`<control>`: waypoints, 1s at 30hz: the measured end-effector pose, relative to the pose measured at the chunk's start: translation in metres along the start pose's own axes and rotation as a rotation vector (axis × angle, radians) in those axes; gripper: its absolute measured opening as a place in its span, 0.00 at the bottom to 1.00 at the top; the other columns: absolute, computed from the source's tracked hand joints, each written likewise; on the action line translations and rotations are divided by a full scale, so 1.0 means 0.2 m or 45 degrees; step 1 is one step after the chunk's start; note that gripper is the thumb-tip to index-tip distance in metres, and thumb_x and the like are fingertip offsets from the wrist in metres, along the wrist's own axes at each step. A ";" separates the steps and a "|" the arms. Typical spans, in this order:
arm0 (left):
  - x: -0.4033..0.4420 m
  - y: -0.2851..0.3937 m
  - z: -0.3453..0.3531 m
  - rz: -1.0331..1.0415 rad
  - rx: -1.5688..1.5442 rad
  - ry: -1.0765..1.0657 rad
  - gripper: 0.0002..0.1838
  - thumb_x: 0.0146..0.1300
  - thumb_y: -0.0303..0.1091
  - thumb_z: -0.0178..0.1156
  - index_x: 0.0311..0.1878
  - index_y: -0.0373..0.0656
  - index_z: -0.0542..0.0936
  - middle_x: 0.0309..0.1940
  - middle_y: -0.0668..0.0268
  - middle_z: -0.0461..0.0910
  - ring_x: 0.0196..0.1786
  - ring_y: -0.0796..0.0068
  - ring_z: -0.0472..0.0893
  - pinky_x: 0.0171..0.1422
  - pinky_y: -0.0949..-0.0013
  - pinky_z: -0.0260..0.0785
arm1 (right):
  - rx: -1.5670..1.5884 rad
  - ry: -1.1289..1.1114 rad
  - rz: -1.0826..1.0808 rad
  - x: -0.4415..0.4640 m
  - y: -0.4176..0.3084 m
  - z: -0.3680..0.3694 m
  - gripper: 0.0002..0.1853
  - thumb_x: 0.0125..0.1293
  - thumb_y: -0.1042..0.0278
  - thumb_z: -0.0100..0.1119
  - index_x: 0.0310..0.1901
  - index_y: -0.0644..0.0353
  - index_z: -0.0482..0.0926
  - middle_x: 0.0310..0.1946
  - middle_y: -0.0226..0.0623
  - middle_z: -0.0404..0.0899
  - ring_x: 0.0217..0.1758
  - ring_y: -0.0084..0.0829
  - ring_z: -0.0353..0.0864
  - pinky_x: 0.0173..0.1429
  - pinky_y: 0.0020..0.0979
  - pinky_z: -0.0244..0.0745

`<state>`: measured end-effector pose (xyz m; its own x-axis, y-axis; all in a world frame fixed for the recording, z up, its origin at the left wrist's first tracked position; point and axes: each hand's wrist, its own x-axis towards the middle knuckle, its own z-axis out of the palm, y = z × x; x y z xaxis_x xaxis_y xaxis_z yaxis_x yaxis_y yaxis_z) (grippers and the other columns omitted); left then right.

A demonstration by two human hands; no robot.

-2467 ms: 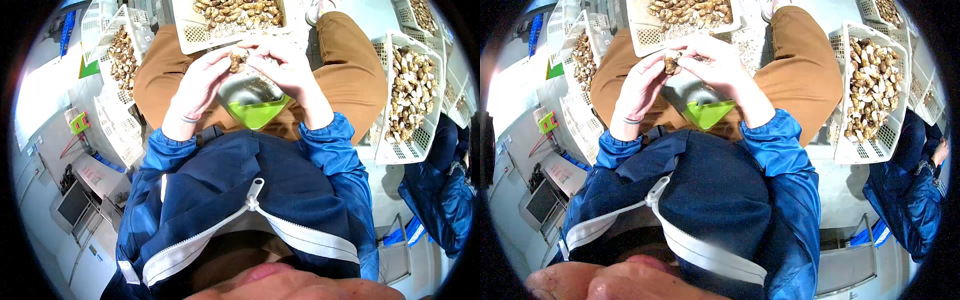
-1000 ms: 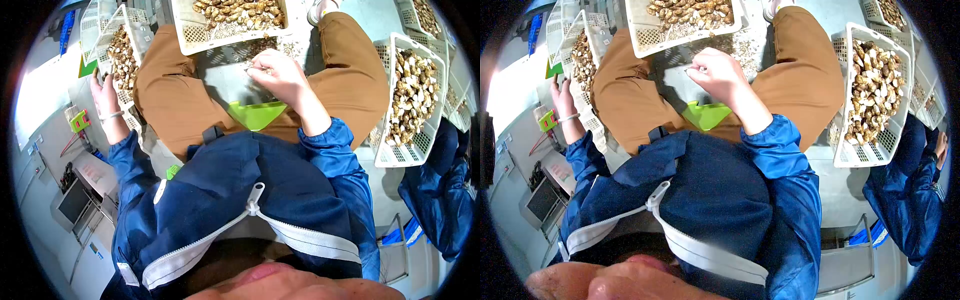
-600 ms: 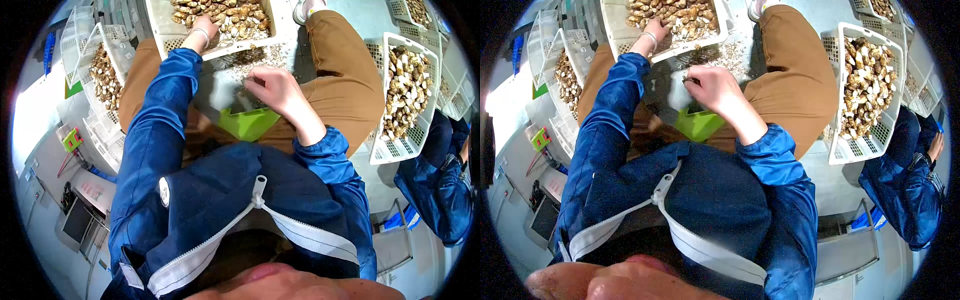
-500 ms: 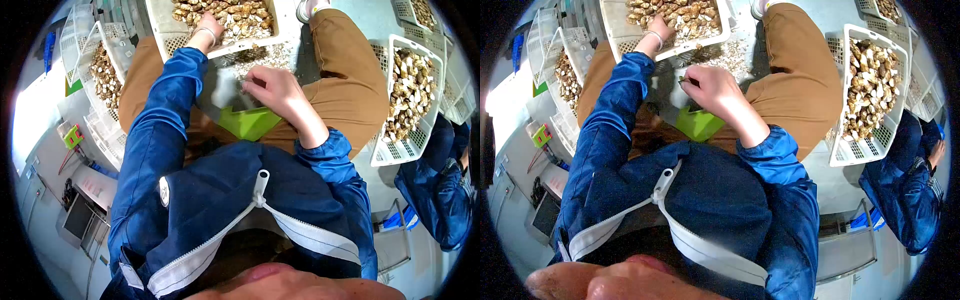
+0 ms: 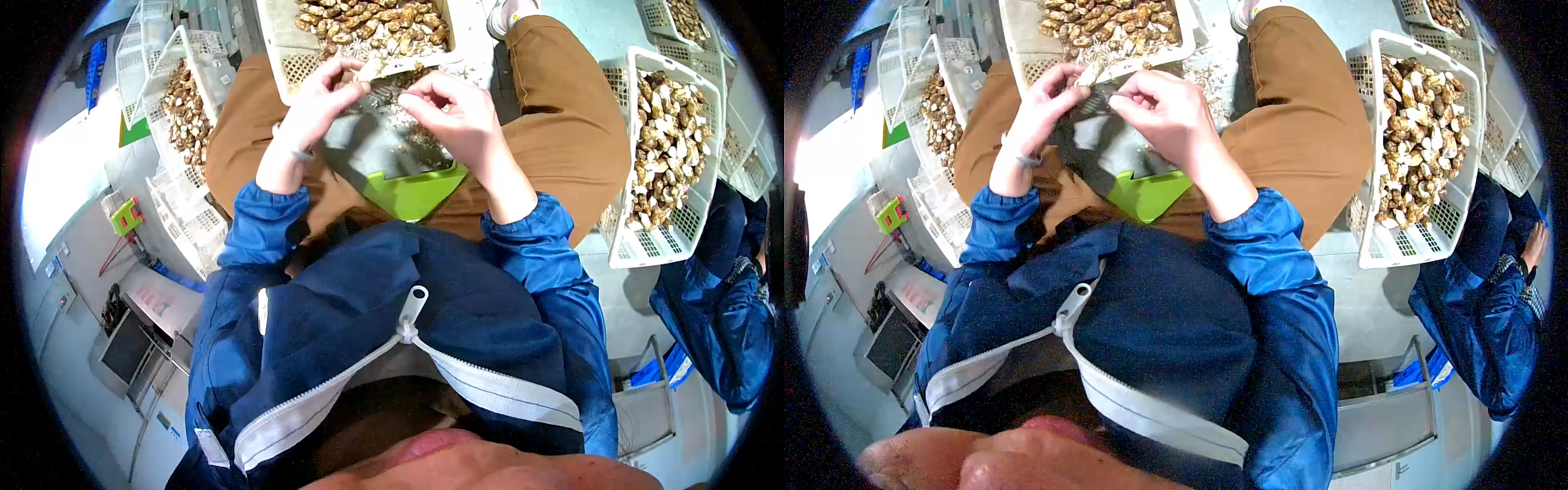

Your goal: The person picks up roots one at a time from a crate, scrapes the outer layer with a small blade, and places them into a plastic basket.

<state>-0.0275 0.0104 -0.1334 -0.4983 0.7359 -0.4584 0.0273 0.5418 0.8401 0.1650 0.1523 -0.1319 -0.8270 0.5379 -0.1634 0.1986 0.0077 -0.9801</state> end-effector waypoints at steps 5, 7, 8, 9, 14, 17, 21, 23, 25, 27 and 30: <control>-0.36 0.15 0.08 -0.045 -0.291 -0.002 0.23 0.65 0.31 0.65 0.63 0.39 0.77 0.43 0.74 0.78 0.38 0.88 0.72 0.41 0.81 0.66 | 0.100 -0.061 -0.274 -0.04 0.00 0.03 0.08 0.62 0.67 0.69 0.37 0.62 0.85 0.38 0.34 0.84 0.38 0.22 0.80 0.44 0.25 0.75; -0.42 0.20 0.10 0.057 -0.359 -0.056 0.22 0.65 0.30 0.65 0.62 0.39 0.78 0.49 0.69 0.80 0.49 0.84 0.77 0.54 0.79 0.69 | 0.186 -0.058 -0.460 -0.06 0.01 0.05 0.07 0.61 0.68 0.70 0.37 0.62 0.85 0.43 0.36 0.84 0.42 0.24 0.81 0.48 0.26 0.76; -0.44 0.21 0.10 0.060 -0.326 -0.059 0.21 0.66 0.30 0.64 0.62 0.39 0.78 0.51 0.68 0.80 0.51 0.82 0.76 0.57 0.77 0.69 | 0.242 -0.100 -0.418 -0.07 -0.01 0.06 0.06 0.61 0.71 0.69 0.38 0.62 0.85 0.46 0.37 0.84 0.44 0.27 0.82 0.49 0.27 0.77; -0.46 0.22 0.10 0.061 -0.294 -0.065 0.21 0.66 0.30 0.64 0.62 0.39 0.78 0.52 0.67 0.80 0.54 0.80 0.76 0.61 0.75 0.68 | 0.225 -0.102 -0.478 -0.08 -0.01 0.06 0.06 0.61 0.71 0.69 0.38 0.62 0.85 0.45 0.37 0.84 0.44 0.27 0.82 0.49 0.28 0.77; -0.49 0.27 0.11 0.049 -0.175 -0.075 0.21 0.64 0.27 0.63 0.61 0.38 0.78 0.55 0.67 0.79 0.58 0.76 0.76 0.65 0.71 0.66 | 0.441 -0.187 -0.166 -0.10 -0.06 0.02 0.05 0.61 0.72 0.68 0.37 0.62 0.84 0.42 0.37 0.85 0.44 0.29 0.83 0.50 0.28 0.77; -0.48 0.24 0.12 0.209 -0.044 -0.004 0.21 0.64 0.28 0.63 0.61 0.40 0.79 0.52 0.67 0.80 0.54 0.76 0.76 0.65 0.69 0.64 | 0.413 -0.162 -0.258 -0.09 -0.04 0.03 0.06 0.62 0.70 0.68 0.38 0.63 0.85 0.40 0.35 0.85 0.43 0.26 0.83 0.49 0.27 0.77; -0.46 0.24 0.13 0.421 0.298 0.052 0.21 0.62 0.29 0.63 0.59 0.40 0.80 0.45 0.66 0.78 0.51 0.74 0.76 0.60 0.71 0.67 | 0.300 -0.146 -0.254 -0.09 -0.04 0.05 0.08 0.63 0.68 0.69 0.37 0.64 0.85 0.42 0.33 0.85 0.43 0.20 0.81 0.48 0.25 0.78; -0.45 0.23 0.13 0.398 0.218 0.022 0.21 0.61 0.30 0.64 0.59 0.41 0.80 0.43 0.66 0.76 0.48 0.74 0.75 0.57 0.71 0.67 | 0.505 -0.227 0.216 -0.08 -0.08 -0.01 0.07 0.61 0.68 0.70 0.36 0.62 0.85 0.42 0.34 0.84 0.43 0.21 0.82 0.47 0.26 0.78; -0.44 0.25 0.11 0.442 0.343 -0.001 0.21 0.59 0.29 0.64 0.58 0.40 0.81 0.41 0.65 0.75 0.46 0.71 0.75 0.54 0.69 0.68 | 0.572 -0.244 0.047 -0.06 -0.01 0.01 0.06 0.62 0.69 0.69 0.37 0.62 0.85 0.40 0.33 0.84 0.42 0.20 0.81 0.46 0.25 0.77; -0.42 0.25 0.10 0.551 0.577 0.038 0.22 0.58 0.28 0.64 0.58 0.40 0.80 0.39 0.64 0.74 0.45 0.69 0.75 0.54 0.68 0.68 | 0.381 -0.230 -0.187 -0.06 0.01 0.04 0.06 0.65 0.69 0.68 0.39 0.62 0.85 0.41 0.31 0.84 0.43 0.18 0.80 0.47 0.24 0.75; -0.43 0.28 0.11 0.606 0.694 0.043 0.22 0.58 0.27 0.63 0.58 0.41 0.81 0.37 0.63 0.72 0.42 0.68 0.75 0.51 0.70 0.68 | 0.573 -0.218 0.000 -0.05 0.01 0.05 0.08 0.62 0.67 0.69 0.36 0.64 0.85 0.35 0.30 0.85 0.37 0.20 0.81 0.43 0.23 0.76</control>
<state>0.0347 -0.0131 -0.0530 -0.3513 0.9342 -0.0623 0.6715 0.2978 0.6785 0.1683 0.1394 -0.1327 -0.9092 0.3912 -0.1428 -0.0176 -0.3786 -0.9254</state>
